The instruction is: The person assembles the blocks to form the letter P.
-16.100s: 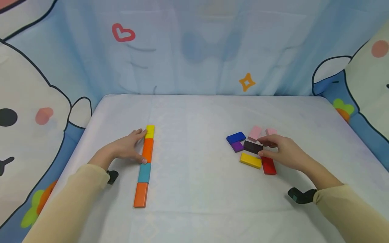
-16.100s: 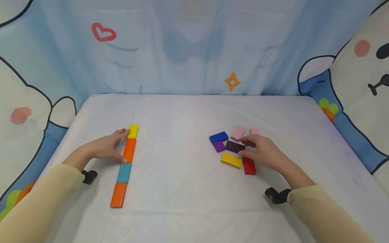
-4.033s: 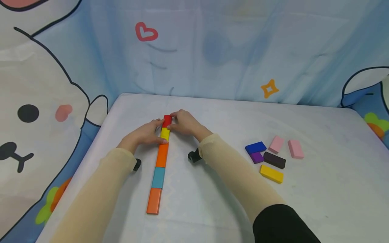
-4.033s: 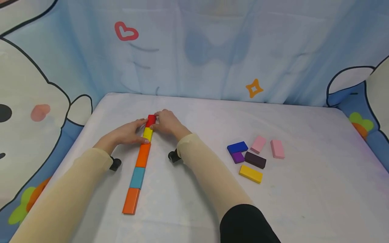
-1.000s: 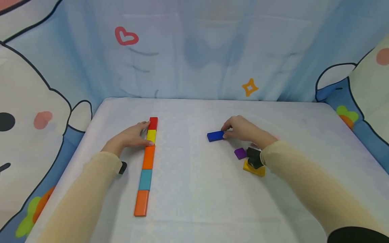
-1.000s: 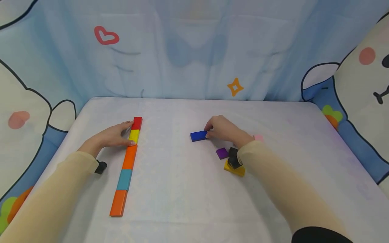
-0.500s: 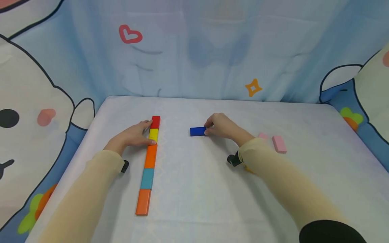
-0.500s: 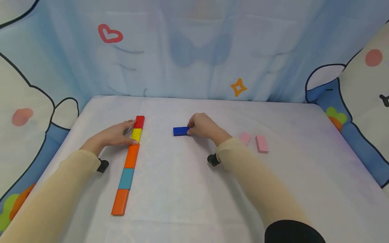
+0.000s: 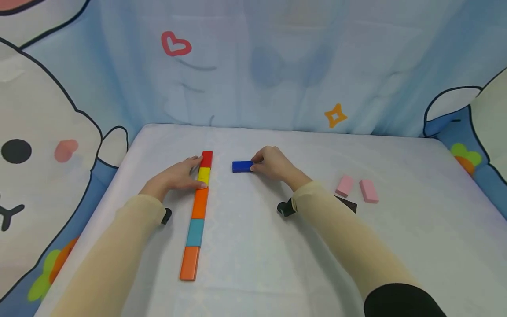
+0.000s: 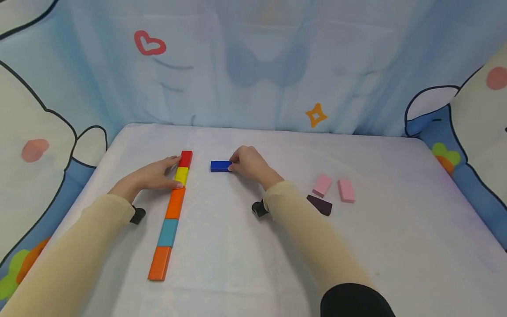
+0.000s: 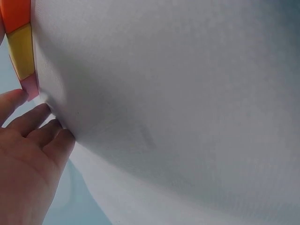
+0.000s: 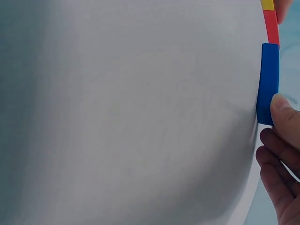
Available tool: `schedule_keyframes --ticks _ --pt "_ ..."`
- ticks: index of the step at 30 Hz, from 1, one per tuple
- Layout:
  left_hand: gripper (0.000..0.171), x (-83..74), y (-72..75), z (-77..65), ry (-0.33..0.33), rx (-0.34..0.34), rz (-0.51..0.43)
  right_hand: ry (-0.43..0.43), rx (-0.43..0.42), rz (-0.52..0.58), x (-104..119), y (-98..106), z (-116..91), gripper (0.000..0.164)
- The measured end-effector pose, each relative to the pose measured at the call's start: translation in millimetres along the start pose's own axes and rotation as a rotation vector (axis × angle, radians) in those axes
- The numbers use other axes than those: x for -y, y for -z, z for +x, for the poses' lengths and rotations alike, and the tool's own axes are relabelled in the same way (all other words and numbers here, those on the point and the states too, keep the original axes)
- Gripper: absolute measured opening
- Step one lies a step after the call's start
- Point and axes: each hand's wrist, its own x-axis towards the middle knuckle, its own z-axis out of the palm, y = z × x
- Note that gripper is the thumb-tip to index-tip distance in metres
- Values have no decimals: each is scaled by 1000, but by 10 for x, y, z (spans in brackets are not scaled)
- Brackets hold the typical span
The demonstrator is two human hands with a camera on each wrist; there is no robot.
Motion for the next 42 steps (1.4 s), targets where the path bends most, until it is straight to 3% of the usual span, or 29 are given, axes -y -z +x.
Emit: schedule_keyframes --ticks 7,19,42 --pt "96 6 6 28 27 -6 7 5 -7 33 118 -78 161 33" --pt "95 -9 3 17 17 -4 9 -19 -11 51 306 -173 361 32" --pt "96 39 -8 68 32 -5 7 -42 -11 52 398 -215 484 33"
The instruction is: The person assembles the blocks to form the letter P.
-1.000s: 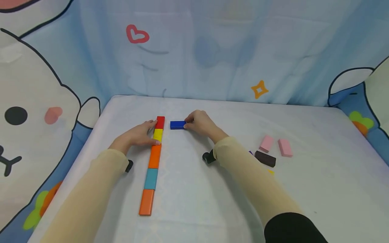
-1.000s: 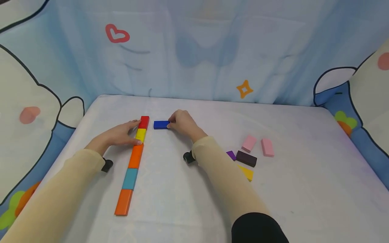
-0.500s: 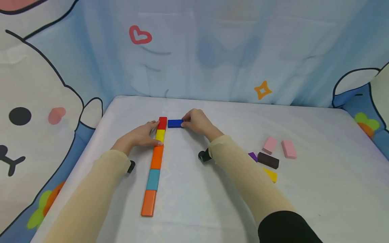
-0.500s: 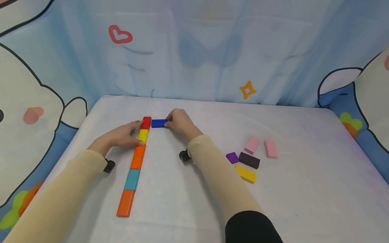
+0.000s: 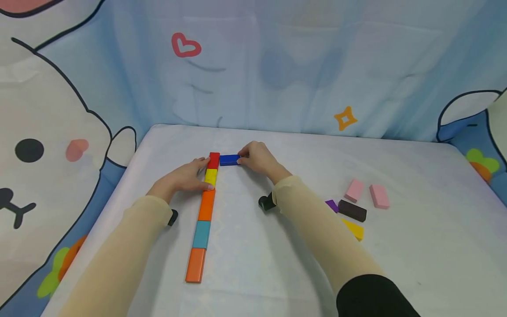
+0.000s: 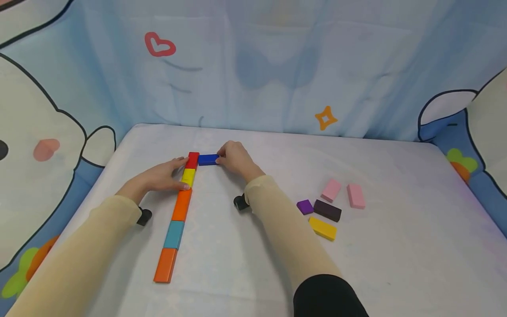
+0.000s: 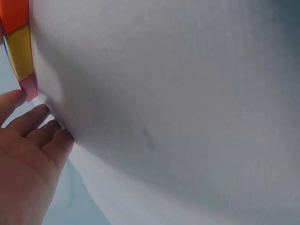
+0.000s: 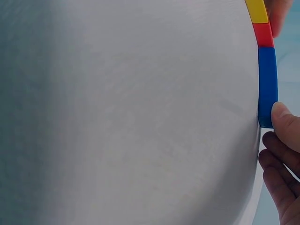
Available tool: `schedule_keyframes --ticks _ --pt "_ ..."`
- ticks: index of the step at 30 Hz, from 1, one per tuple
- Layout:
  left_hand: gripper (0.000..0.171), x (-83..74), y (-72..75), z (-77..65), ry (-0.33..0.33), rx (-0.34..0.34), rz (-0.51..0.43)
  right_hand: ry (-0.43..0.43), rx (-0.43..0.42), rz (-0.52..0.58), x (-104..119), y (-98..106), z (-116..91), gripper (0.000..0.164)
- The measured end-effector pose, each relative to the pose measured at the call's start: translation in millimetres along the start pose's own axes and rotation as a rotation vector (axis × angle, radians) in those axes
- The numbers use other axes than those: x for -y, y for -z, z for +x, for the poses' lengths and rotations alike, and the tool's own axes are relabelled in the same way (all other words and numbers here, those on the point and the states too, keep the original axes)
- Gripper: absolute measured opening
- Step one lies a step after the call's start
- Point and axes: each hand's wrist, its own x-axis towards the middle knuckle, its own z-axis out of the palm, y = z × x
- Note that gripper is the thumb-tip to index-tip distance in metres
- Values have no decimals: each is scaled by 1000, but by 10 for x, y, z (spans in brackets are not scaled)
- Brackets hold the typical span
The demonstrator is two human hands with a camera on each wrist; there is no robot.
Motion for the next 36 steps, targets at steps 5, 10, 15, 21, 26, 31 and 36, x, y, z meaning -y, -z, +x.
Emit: schedule_keyframes --ticks 5,10,15,21,26,31,36 --pt "96 -11 3 -11 1 4 -1 11 -10 -8 -6 8 -5 33" --pt "96 -21 5 -17 0 2 4 3 -6 5 -7 2 10 33" --pt "96 -12 -2 -10 1 -1 4 -1 -2 11 -5 -6 24 33" --pt "97 -7 -5 -6 5 -5 5 -1 4 5 6 -6 25 34" --pt "97 -6 -7 -6 5 -7 2 -6 11 -3 9 -9 34 34" --pt "96 -7 -4 -12 6 -5 -4 5 2 -13 3 -7 32 34" --pt "96 -14 -2 -15 4 -7 -4 20 -8 -15 -4 -9 27 33"
